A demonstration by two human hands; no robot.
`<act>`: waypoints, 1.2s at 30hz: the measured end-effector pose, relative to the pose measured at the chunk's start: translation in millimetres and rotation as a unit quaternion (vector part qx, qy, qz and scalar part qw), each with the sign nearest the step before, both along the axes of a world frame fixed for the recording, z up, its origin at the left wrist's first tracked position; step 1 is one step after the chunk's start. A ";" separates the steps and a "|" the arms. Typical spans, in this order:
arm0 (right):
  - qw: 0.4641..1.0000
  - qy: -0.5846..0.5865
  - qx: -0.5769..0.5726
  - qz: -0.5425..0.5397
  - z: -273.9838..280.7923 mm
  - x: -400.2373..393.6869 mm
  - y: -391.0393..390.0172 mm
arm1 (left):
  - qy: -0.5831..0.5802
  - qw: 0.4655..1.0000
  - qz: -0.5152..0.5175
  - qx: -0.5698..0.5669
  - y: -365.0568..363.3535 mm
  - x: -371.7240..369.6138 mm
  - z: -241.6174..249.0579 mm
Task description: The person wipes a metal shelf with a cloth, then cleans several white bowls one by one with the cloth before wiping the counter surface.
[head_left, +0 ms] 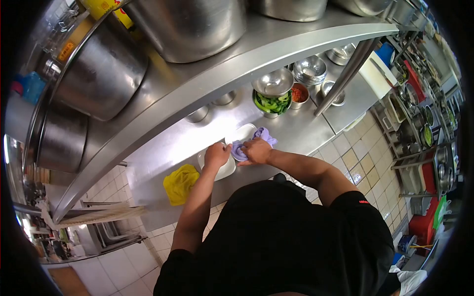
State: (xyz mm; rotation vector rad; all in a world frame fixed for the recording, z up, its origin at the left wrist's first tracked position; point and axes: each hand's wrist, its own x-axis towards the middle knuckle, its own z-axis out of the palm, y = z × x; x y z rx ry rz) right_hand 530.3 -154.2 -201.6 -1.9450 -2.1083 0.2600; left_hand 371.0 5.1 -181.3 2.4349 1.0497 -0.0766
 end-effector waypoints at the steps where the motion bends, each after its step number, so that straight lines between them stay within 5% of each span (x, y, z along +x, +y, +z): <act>1: 1.000 -0.001 -0.008 -0.015 0.3 -2.0 1.5 | 0.021 1.000 -0.003 0.015 2.5 7.8 -20.2; 6: 0.997 -0.003 -0.074 -0.025 22.9 -0.4 -2.1 | 0.083 0.995 0.055 -0.030 4.5 30.4 -10.9; 10: 0.979 0.033 -0.200 -0.009 73.5 18.4 -19.0 | 0.119 0.993 0.020 -0.001 -2.9 39.0 22.8; 14: 0.973 0.065 -0.204 -0.086 87.5 50.6 -51.8 | 0.070 0.997 -0.028 0.032 2.4 46.5 12.9; 16: 0.887 0.310 -0.188 -0.287 82.8 67.0 -71.9 | 0.078 0.994 -0.063 0.040 2.3 49.8 13.0; 17: 0.887 0.307 -0.190 -0.286 69.9 71.2 -79.6 | 0.086 0.990 -0.098 0.053 3.4 51.6 13.5; 19: 0.704 0.569 -0.019 -0.425 33.6 71.7 -94.4 | 0.081 0.991 -0.090 0.049 8.7 53.8 8.0; 20: 0.704 0.569 -0.020 -0.425 32.9 71.2 -100.9 | 0.084 0.993 -0.076 0.040 10.0 56.2 11.9; 22: 0.416 0.827 0.049 -0.374 28.8 67.9 -112.1 | 0.058 0.996 -0.062 0.018 16.2 57.6 9.9; 26: 0.338 0.880 0.063 -0.328 10.7 62.1 -113.5 | -0.036 0.999 -0.027 0.011 8.3 49.9 33.3; 29: 0.397 0.866 0.060 -0.299 11.4 53.8 -94.4 | -0.101 0.994 0.015 -0.038 7.9 38.0 33.9; 36: 0.256 0.949 0.050 -0.179 61.4 1.7 -21.0 | -0.381 0.842 0.064 -0.376 -71.9 30.4 22.8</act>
